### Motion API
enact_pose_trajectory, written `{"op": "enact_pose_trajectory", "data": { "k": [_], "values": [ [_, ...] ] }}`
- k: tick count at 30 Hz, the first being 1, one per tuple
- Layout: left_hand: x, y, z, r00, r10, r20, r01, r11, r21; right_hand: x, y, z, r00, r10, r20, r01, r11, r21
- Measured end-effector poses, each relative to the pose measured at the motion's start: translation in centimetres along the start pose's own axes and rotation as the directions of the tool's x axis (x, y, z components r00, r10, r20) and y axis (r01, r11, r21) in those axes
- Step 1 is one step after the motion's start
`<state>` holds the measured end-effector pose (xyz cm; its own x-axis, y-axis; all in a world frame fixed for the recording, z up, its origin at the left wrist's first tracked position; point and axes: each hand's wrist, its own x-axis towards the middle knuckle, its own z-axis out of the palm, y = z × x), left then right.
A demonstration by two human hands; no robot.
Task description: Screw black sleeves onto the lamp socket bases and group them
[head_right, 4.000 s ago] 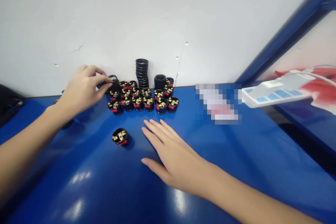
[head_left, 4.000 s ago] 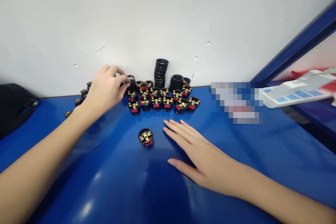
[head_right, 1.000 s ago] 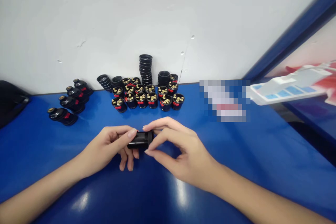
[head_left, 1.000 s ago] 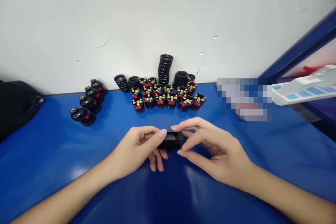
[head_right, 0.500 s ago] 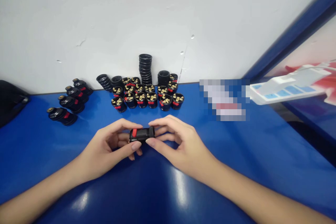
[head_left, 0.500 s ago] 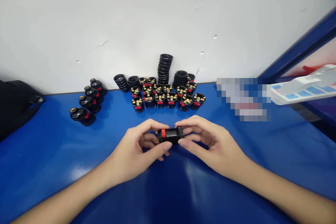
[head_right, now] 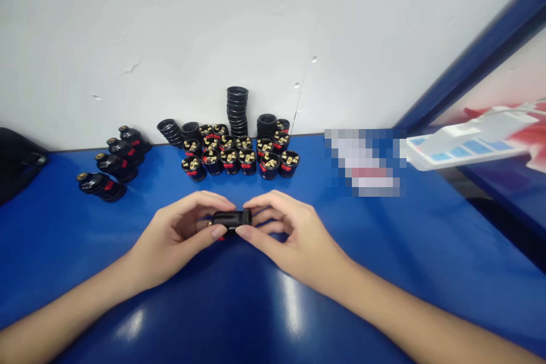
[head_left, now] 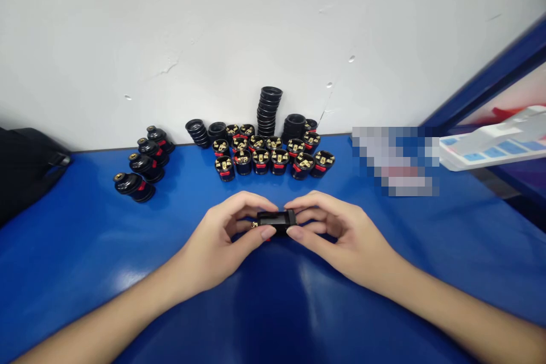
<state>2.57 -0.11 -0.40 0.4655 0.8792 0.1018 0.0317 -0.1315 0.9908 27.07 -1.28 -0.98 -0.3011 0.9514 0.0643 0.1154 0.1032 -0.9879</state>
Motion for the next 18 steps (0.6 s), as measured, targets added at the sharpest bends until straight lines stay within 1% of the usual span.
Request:
{"op": "enact_pose_trajectory", "data": {
  "k": [2, 4, 5, 7, 9, 10, 12, 14, 16, 18],
  "values": [
    [-0.19, -0.18, -0.13, 1.0, 0.022, 0.004, -0.022, 0.998, 0.053, 0.02, -0.07, -0.05, 1.0, 0.013, 0.005, -0.013, 1.0, -0.004],
    [-0.3, -0.28, -0.27, 0.994, 0.111, 0.014, -0.112, 0.977, 0.181, 0.03, -0.14, -0.08, 1.0, 0.029, 0.013, -0.029, 1.0, -0.002],
    [-0.32, -0.29, -0.34, 0.985, 0.171, 0.032, -0.174, 0.946, 0.273, 0.04, -0.15, -0.08, 0.999, 0.034, 0.018, -0.034, 0.999, 0.001],
    [-0.27, -0.29, -0.45, 0.951, 0.299, 0.082, -0.303, 0.837, 0.455, 0.08, -0.11, -0.05, 0.999, 0.039, 0.024, -0.039, 0.999, 0.007],
    [-0.16, -0.3, -0.52, 0.913, 0.39, 0.122, -0.387, 0.73, 0.563, 0.11, -0.05, -0.02, 0.999, 0.039, 0.03, -0.039, 0.999, 0.013],
    [-0.11, -0.33, -0.53, 0.904, 0.409, 0.128, -0.402, 0.707, 0.581, 0.11, -0.04, -0.01, 0.999, 0.036, 0.032, -0.036, 0.999, 0.018],
    [-0.1, -0.43, -0.51, 0.909, 0.401, 0.115, -0.389, 0.718, 0.577, 0.1, -0.08, -0.01, 0.999, 0.024, 0.034, -0.025, 0.999, 0.038],
    [-0.2, -0.54, -0.47, 0.93, 0.355, 0.093, -0.343, 0.747, 0.569, 0.07, -0.19, -0.02, 0.999, 0.009, 0.035, -0.011, 0.998, 0.062],
    [-0.35, -0.56, -0.45, 0.955, 0.288, 0.067, -0.274, 0.781, 0.561, 0.04, -0.28, 0.01, 0.999, -0.012, 0.033, 0.009, 0.997, 0.081],
    [-0.49, -0.46, -0.46, 0.98, 0.195, 0.045, -0.188, 0.816, 0.547, 0.03, -0.27, 0.07, 0.999, -0.037, 0.024, 0.035, 0.996, 0.085]
  ]
}}
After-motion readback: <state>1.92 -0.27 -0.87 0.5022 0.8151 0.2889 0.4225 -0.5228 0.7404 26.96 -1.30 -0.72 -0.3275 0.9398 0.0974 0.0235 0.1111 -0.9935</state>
